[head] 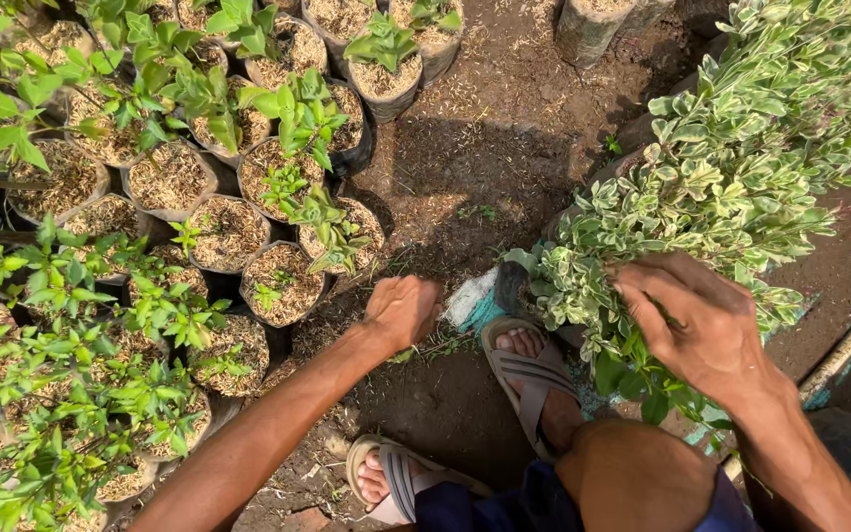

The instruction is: The person squats on bare soil among rows of young plants grown in plastic nursery bags and rearranges the bags one at a time, picking each up by hand and placing it into a tighter grouped arrangement on the ground.

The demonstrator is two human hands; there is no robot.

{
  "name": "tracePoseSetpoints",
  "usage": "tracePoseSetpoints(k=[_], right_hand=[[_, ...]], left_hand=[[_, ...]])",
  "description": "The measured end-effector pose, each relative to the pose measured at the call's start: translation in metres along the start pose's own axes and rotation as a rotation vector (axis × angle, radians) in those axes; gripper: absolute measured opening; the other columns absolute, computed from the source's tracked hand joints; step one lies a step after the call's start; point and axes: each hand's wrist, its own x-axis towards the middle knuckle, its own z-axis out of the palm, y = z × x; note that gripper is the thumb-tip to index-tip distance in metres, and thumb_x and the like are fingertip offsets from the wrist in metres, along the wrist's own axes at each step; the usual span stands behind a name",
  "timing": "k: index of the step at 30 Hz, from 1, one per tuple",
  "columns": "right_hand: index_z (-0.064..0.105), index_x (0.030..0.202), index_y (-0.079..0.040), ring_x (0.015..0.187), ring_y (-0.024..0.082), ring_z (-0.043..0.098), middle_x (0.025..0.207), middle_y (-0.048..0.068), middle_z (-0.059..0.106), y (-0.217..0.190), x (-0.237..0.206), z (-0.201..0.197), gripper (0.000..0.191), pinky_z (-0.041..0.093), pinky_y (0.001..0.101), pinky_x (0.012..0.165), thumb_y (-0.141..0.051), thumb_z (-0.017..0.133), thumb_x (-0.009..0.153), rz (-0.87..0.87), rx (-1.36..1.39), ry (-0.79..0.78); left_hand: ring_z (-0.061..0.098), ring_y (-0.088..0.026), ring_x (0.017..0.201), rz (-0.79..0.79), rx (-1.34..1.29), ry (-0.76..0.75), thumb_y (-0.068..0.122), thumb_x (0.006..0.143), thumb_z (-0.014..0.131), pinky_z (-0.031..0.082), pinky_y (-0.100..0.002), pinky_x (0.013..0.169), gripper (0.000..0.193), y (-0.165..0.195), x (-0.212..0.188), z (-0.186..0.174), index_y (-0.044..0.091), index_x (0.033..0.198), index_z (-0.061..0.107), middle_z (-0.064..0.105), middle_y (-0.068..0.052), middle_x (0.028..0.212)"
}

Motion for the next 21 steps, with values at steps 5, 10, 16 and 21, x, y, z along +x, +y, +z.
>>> tracePoseSetpoints(k=[5, 10, 16, 21], right_hand=[[0.076, 0.104, -0.007, 0.086, 0.024, 0.075, 0.102, 0.009, 0.076, -0.006, 0.000, -0.004, 0.014, 0.061, 0.0360, 0.074, -0.014, 0.077, 0.091, 0.041, 0.052, 0.022], [0.075, 0.109, -0.004, 0.094, 0.026, 0.075, 0.106, 0.014, 0.076, 0.044, 0.046, -0.009, 0.017, 0.061, 0.0352, 0.079, -0.016, 0.073, 0.097, -0.063, 0.051, -0.029], [0.072, 0.125, 0.001, 0.091, 0.032, 0.076, 0.110, 0.024, 0.075, 0.167, 0.167, 0.020, 0.028, 0.063, 0.0422, 0.082, -0.013, 0.068, 0.101, 0.145, -0.069, -0.254], [0.065, 0.140, -0.005, 0.101, 0.038, 0.072, 0.112, 0.031, 0.072, 0.241, 0.248, 0.061, 0.046, 0.058, 0.0471, 0.094, -0.013, 0.074, 0.095, 0.351, -0.249, -0.449]], left_hand=[[0.057, -0.025, 0.045, 0.014, -0.028, -0.024, 0.021, 0.094, 0.066, 0.047, -0.042, 0.047, 0.026, 0.004, -0.003, -0.012, 0.009, 0.072, 0.066, 0.061, -0.013, 0.056], [0.055, -0.034, 0.049, 0.055, -0.014, 0.047, 0.030, 0.101, 0.062, 0.047, -0.047, 0.051, 0.043, 0.015, -0.003, -0.023, 0.006, 0.065, 0.064, 0.058, -0.018, 0.059], [0.059, -0.034, 0.057, 0.023, -0.036, -0.045, 0.031, 0.100, 0.062, 0.048, -0.048, 0.060, 0.042, 0.021, 0.018, -0.027, 0.005, 0.067, 0.066, 0.062, -0.019, 0.063], [0.063, -0.028, 0.055, -0.014, -0.071, -0.127, 0.028, 0.099, 0.059, 0.052, -0.047, 0.060, 0.034, 0.019, 0.048, -0.022, 0.008, 0.073, 0.067, 0.065, -0.016, 0.065]])
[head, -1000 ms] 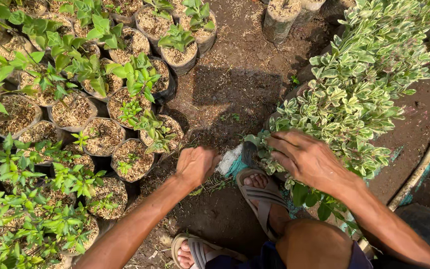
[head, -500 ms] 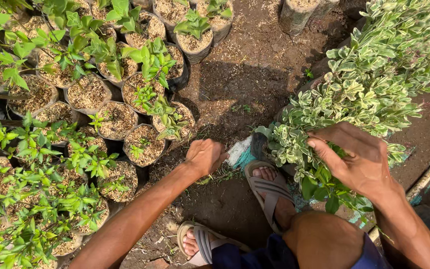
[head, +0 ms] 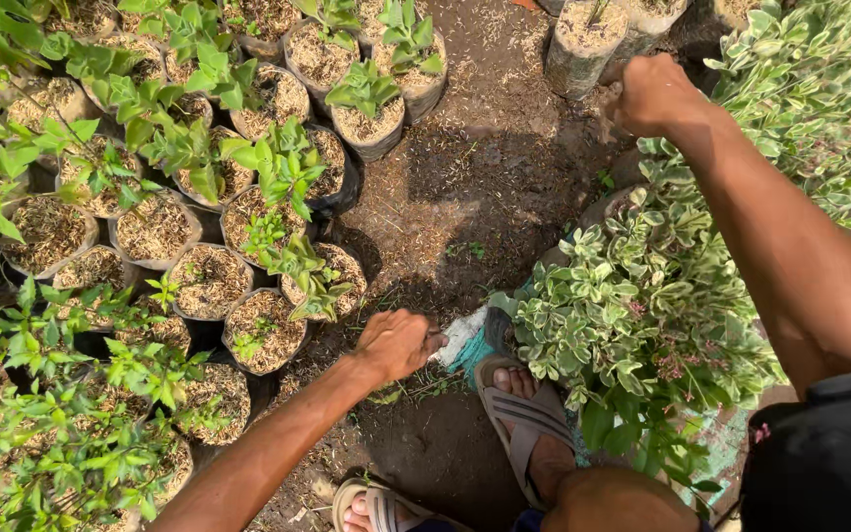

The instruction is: The person squats on bare soil among rows of young plants grown in plastic nursery bags and rearranges the bags one at a time, picking each up by hand and placing it into a tighter grouped arrangement on the ground.

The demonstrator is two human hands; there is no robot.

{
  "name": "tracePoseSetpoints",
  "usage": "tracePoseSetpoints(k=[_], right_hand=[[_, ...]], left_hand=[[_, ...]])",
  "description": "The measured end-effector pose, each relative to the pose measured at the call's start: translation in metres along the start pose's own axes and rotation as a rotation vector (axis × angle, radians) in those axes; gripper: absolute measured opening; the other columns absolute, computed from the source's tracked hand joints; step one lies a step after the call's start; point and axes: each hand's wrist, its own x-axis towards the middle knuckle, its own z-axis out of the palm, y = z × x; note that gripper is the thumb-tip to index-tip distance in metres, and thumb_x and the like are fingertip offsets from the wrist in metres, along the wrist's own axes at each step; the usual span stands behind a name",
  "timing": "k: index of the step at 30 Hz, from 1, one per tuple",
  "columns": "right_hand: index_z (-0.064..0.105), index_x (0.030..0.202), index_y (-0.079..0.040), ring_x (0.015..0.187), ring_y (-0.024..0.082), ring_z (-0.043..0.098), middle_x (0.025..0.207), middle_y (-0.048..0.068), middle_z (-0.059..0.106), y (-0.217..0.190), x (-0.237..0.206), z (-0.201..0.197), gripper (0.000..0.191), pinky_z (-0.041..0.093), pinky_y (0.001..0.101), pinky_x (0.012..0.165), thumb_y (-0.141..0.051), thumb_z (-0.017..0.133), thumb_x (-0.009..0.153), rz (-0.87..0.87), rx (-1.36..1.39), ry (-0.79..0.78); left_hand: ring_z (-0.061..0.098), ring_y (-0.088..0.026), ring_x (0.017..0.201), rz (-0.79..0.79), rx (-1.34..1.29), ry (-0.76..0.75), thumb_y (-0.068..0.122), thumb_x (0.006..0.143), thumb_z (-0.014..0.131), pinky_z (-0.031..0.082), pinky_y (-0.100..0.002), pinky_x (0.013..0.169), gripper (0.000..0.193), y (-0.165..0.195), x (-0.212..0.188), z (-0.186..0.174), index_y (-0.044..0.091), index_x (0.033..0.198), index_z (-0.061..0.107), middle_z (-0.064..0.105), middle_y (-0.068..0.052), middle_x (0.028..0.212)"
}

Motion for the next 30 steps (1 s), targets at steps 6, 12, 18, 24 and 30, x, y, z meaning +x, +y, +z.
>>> tracePoseSetpoints(k=[6, 12, 18, 24, 30], right_hand=[[0.049, 0.159, -0.020, 0.096, 0.045, 0.071, 0.109, 0.031, 0.070, 0.024, 0.085, 0.028, 0.059, 0.057, 0.0545, 0.087, -0.006, 0.057, 0.102, 0.107, -0.027, 0.081], [0.057, 0.127, 0.001, 0.095, 0.049, 0.069, 0.101, 0.032, 0.071, 0.043, 0.119, 0.062, 0.048, 0.057, 0.0567, 0.085, -0.020, 0.082, 0.092, 0.044, -0.052, 0.258], [0.058, 0.123, -0.001, 0.086, 0.052, 0.067, 0.096, 0.031, 0.068, 0.069, 0.131, 0.076, 0.045, 0.054, 0.0600, 0.072, -0.013, 0.084, 0.087, 0.010, 0.094, 0.461], [0.064, 0.099, 0.002, 0.078, 0.050, 0.067, 0.086, 0.031, 0.067, 0.093, 0.159, 0.089, 0.026, 0.052, 0.0592, 0.071, -0.016, 0.082, 0.096, -0.124, 0.032, 0.465], [0.064, 0.086, 0.004, 0.070, 0.044, 0.066, 0.082, 0.026, 0.065, 0.096, 0.158, 0.088, 0.027, 0.052, 0.0548, 0.063, -0.012, 0.082, 0.097, -0.191, 0.088, 0.546]], left_hand=[[0.058, -0.023, 0.050, -0.063, -0.040, -0.114, 0.033, 0.107, 0.050, 0.058, -0.042, 0.053, 0.052, -0.014, 0.028, -0.004, 0.006, 0.063, 0.060, 0.058, -0.011, 0.061], [0.053, -0.021, 0.051, -0.204, -0.038, -0.219, 0.050, 0.107, 0.038, 0.050, -0.034, 0.066, 0.060, 0.001, 0.016, -0.035, 0.014, 0.061, 0.054, 0.058, -0.011, 0.059], [0.054, -0.017, 0.065, -0.018, 0.623, 0.177, 0.039, 0.091, 0.054, 0.047, -0.030, 0.068, 0.017, 0.021, 0.012, -0.096, 0.024, 0.086, 0.058, 0.046, 0.000, 0.069], [0.057, -0.014, 0.073, -0.241, 0.376, -0.192, 0.028, 0.094, 0.055, 0.048, -0.030, 0.071, 0.008, 0.028, 0.061, -0.176, 0.030, 0.092, 0.062, 0.047, 0.002, 0.075], [0.068, -0.033, 0.074, 0.165, 0.233, 0.343, 0.022, 0.094, 0.061, 0.056, -0.048, 0.066, 0.016, 0.019, 0.136, -0.221, 0.006, 0.096, 0.066, 0.068, -0.013, 0.088]])
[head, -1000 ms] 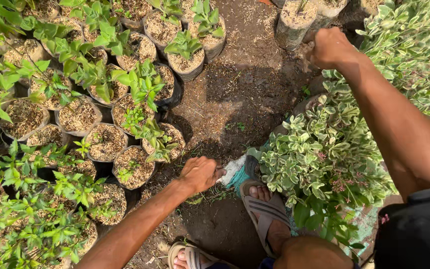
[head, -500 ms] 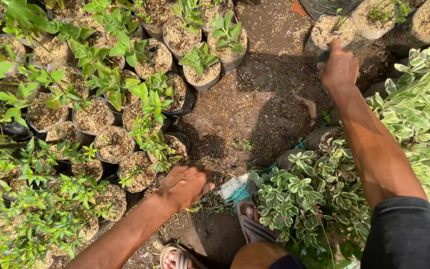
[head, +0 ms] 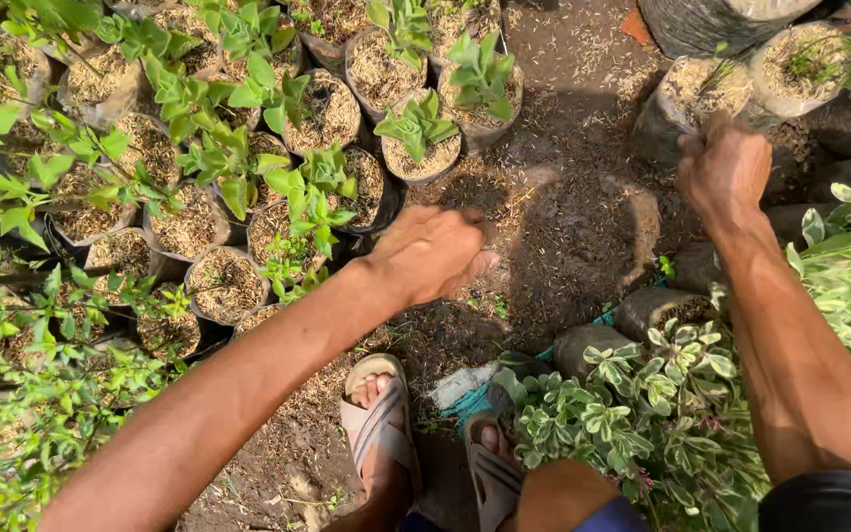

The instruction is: The person squats on bare soil among rows of young plants grown in plastic nursery bags and rearranges the bags one at a time, picking each up by hand and placing it into a tighter grouped arrangement on the ground.

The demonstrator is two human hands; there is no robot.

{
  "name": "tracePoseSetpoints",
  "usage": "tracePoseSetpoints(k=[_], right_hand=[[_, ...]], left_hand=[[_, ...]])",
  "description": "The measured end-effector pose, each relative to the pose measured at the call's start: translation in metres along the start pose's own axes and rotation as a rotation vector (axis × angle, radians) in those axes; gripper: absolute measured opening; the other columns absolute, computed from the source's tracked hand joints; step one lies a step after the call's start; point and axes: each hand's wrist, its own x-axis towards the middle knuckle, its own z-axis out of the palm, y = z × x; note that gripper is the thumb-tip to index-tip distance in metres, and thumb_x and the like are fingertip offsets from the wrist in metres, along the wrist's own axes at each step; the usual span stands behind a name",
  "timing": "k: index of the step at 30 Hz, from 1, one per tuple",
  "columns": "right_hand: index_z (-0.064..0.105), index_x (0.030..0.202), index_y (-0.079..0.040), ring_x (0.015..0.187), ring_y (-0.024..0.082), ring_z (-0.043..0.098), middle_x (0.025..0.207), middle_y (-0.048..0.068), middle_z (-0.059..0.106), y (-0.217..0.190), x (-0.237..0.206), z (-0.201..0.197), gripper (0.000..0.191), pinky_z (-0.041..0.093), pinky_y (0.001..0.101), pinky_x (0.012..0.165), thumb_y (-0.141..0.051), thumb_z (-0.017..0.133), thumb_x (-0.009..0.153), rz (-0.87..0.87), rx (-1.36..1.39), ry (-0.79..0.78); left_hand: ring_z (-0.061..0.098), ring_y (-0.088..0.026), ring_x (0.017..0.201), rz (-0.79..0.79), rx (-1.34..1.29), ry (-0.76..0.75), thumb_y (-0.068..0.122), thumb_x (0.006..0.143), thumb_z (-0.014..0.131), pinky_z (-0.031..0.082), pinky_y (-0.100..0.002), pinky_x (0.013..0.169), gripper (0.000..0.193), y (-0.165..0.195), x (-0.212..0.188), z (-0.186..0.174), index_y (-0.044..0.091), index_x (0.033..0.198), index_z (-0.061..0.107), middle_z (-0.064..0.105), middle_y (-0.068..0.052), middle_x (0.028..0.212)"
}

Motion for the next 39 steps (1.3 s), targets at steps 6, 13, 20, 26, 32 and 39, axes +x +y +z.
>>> tracePoseSetpoints(k=[6, 13, 20, 26, 32, 39], right_hand=[[0.061, 0.087, 0.000, 0.051, 0.022, 0.055, 0.067, 0.015, 0.063, -0.034, 0.026, 0.014, 0.025, 0.041, 0.0418, 0.041, -0.006, 0.077, 0.105, -0.064, 0.124, -0.101], [0.059, 0.088, 0.001, 0.054, 0.022, 0.057, 0.080, 0.015, 0.065, -0.107, 0.111, 0.067, 0.024, 0.040, 0.0419, 0.036, -0.002, 0.076, 0.105, -0.150, 0.207, 0.007], [0.056, 0.095, 0.001, 0.074, 0.037, 0.067, 0.096, 0.023, 0.067, -0.160, 0.161, 0.120, 0.022, 0.057, 0.0472, 0.059, 0.002, 0.077, 0.089, -0.165, 0.307, 0.162], [0.056, 0.096, 0.001, 0.076, 0.033, 0.070, 0.092, 0.021, 0.068, -0.157, 0.168, 0.122, 0.021, 0.058, 0.0455, 0.059, 0.003, 0.076, 0.094, -0.059, 0.429, 0.127], [0.055, 0.131, 0.002, 0.093, 0.030, 0.075, 0.110, 0.024, 0.072, -0.115, 0.137, 0.096, 0.035, 0.065, 0.0404, 0.071, 0.007, 0.068, 0.098, 0.006, 0.620, 0.090], [0.042, 0.144, 0.001, 0.075, 0.035, 0.076, 0.093, 0.021, 0.074, -0.031, 0.085, 0.050, 0.051, 0.060, 0.0446, 0.059, -0.002, 0.067, 0.099, 0.603, 0.278, 0.049]], left_hand=[[0.070, -0.031, 0.077, -0.185, -0.155, -0.267, 0.022, 0.106, 0.055, 0.060, -0.044, 0.071, 0.023, -0.047, 0.059, 0.031, 0.004, 0.106, 0.069, 0.068, -0.016, 0.091], [0.071, -0.031, 0.085, 0.045, -0.187, 0.247, 0.022, 0.096, 0.062, 0.061, -0.044, 0.072, 0.021, -0.091, 0.096, 0.021, 0.009, 0.110, 0.072, 0.070, -0.016, 0.101], [0.071, -0.035, 0.112, 0.005, -0.306, 0.471, 0.027, 0.100, 0.066, 0.057, -0.046, 0.096, 0.025, -0.139, 0.126, 0.003, 0.012, 0.119, 0.073, 0.071, -0.019, 0.126], [0.074, -0.032, 0.108, -0.080, -0.386, 0.434, 0.023, 0.102, 0.064, 0.058, -0.043, 0.096, 0.023, -0.171, 0.160, -0.003, 0.008, 0.117, 0.073, 0.075, -0.016, 0.119], [0.073, -0.035, 0.092, -0.051, -0.253, 0.464, 0.021, 0.097, 0.068, 0.058, -0.046, 0.077, 0.020, -0.161, 0.206, -0.012, 0.006, 0.107, 0.078, 0.076, -0.015, 0.105], [0.067, -0.027, 0.076, -0.177, -0.002, -0.046, 0.041, 0.096, 0.064, 0.055, -0.047, 0.069, 0.037, -0.155, 0.228, -0.004, 0.006, 0.103, 0.073, 0.069, -0.014, 0.092]])
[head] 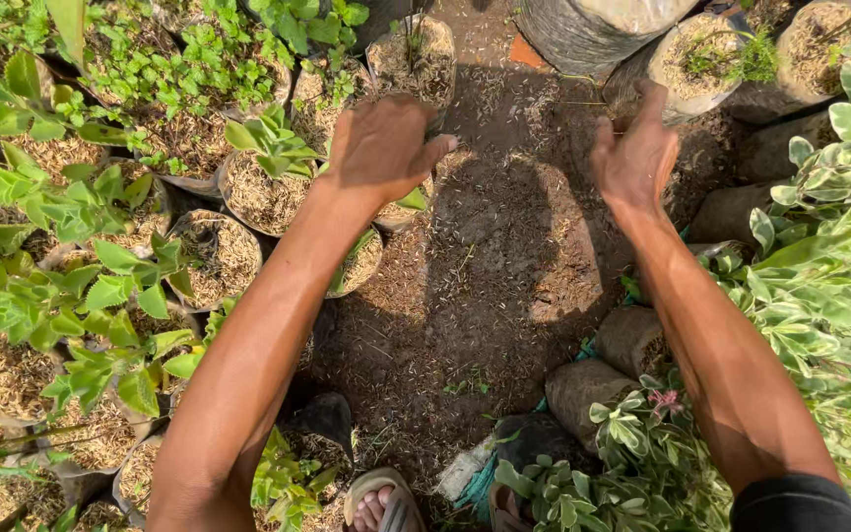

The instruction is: The person squats on bare soil among rows of young plants grown in plastic nursery bags and rearranges the bags one at a time, picking each up by hand and placing it into a tighter grouped arrangement on the ground.

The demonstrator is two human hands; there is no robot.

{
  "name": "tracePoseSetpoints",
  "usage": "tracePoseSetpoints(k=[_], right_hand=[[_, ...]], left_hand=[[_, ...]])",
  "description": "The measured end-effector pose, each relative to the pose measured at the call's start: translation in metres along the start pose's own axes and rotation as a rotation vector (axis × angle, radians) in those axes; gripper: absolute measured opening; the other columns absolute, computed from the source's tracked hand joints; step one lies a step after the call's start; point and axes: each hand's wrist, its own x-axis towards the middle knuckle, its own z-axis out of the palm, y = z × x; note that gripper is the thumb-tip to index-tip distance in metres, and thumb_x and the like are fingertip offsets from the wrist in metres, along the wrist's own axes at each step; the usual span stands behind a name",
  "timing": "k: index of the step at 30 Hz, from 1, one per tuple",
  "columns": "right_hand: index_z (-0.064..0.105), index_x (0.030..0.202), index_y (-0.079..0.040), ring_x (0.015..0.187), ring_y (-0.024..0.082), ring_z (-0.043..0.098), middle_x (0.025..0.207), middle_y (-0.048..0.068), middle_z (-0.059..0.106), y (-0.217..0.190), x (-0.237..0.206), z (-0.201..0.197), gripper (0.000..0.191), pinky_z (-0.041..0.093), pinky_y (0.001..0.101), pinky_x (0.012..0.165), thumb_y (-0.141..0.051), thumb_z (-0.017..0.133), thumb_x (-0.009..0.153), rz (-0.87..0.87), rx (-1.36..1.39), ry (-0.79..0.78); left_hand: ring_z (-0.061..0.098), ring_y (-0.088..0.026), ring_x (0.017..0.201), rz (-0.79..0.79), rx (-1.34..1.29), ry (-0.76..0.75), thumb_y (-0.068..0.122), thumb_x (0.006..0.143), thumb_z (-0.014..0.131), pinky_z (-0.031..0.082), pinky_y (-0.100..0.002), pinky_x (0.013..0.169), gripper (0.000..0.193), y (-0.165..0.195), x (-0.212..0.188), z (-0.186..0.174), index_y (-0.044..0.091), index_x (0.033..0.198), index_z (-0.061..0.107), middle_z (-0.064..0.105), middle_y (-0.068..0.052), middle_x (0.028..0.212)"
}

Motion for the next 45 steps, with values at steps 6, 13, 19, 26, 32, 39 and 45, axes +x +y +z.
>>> tracePoseSetpoints(k=[6, 13, 19, 26, 32, 39, 45], right_hand=[[0.044, 0.136, -0.004, 0.083, 0.046, 0.072, 0.095, 0.023, 0.074, 0.034, -0.003, -0.023, 0.052, 0.055, 0.0557, 0.076, -0.013, 0.080, 0.099, -0.014, -0.209, 0.167], [0.057, 0.105, 0.001, 0.080, 0.046, 0.069, 0.091, 0.025, 0.073, 0.045, 0.007, -0.024, 0.022, 0.054, 0.0550, 0.072, -0.002, 0.076, 0.093, -0.182, -0.212, 0.249], [0.060, 0.084, 0.006, 0.065, 0.037, 0.065, 0.078, 0.023, 0.066, 0.048, -0.012, -0.034, 0.018, 0.054, 0.0481, 0.064, 0.001, 0.074, 0.095, -0.329, -0.185, 0.184], [0.067, 0.091, 0.003, 0.049, 0.021, 0.056, 0.063, 0.014, 0.062, 0.016, -0.055, -0.023, 0.017, 0.042, 0.0398, 0.042, -0.006, 0.073, 0.104, -0.316, -0.081, -0.076], [0.063, 0.091, 0.001, 0.041, 0.014, 0.045, 0.059, 0.007, 0.056, -0.025, -0.038, 0.005, 0.018, 0.031, 0.0314, 0.029, -0.005, 0.070, 0.106, -0.440, -0.049, -0.083], [0.064, 0.085, 0.000, 0.049, 0.016, 0.054, 0.062, 0.007, 0.059, -0.083, 0.015, 0.016, 0.018, 0.040, 0.0380, 0.039, 0.001, 0.073, 0.101, -0.624, 0.109, 0.155], [0.062, 0.086, 0.003, 0.057, 0.027, 0.062, 0.068, 0.016, 0.063, -0.130, 0.035, 0.036, 0.009, 0.049, 0.0409, 0.047, 0.004, 0.071, 0.086, -0.619, -0.017, 0.264]], left_hand=[[0.068, -0.029, 0.089, -0.047, 0.037, -0.104, 0.045, 0.103, 0.059, 0.057, -0.046, 0.083, 0.045, -0.010, 0.000, -0.006, 0.002, 0.105, 0.070, 0.068, -0.016, 0.108], [0.066, -0.032, 0.103, -0.035, 0.077, -0.076, 0.046, 0.102, 0.055, 0.054, -0.049, 0.088, 0.046, -0.031, 0.002, 0.002, 0.006, 0.122, 0.065, 0.063, -0.018, 0.119], [0.063, -0.037, 0.113, 0.169, 0.091, 0.192, 0.034, 0.105, 0.052, 0.054, -0.051, 0.088, 0.035, -0.060, 0.005, 0.027, 0.006, 0.115, 0.069, 0.066, -0.016, 0.121], [0.064, -0.028, 0.100, 0.087, 0.252, 0.102, 0.032, 0.107, 0.047, 0.059, -0.043, 0.078, 0.035, -0.057, 0.016, 0.027, 0.005, 0.108, 0.069, 0.067, -0.015, 0.105], [0.064, -0.024, 0.071, -0.096, 0.265, -0.063, 0.035, 0.110, 0.043, 0.060, -0.040, 0.057, 0.040, -0.047, 0.016, 0.022, 0.003, 0.111, 0.067, 0.064, -0.018, 0.096], [0.069, -0.029, 0.076, 0.106, 0.240, 0.242, 0.032, 0.103, 0.064, 0.056, -0.045, 0.066, 0.028, -0.049, 0.016, 0.028, 0.008, 0.095, 0.076, 0.068, -0.016, 0.095], [0.071, -0.031, 0.077, -0.018, 0.201, 0.133, 0.034, 0.100, 0.061, 0.056, -0.050, 0.064, 0.030, -0.046, 0.024, 0.031, 0.008, 0.105, 0.074, 0.067, -0.018, 0.105]])
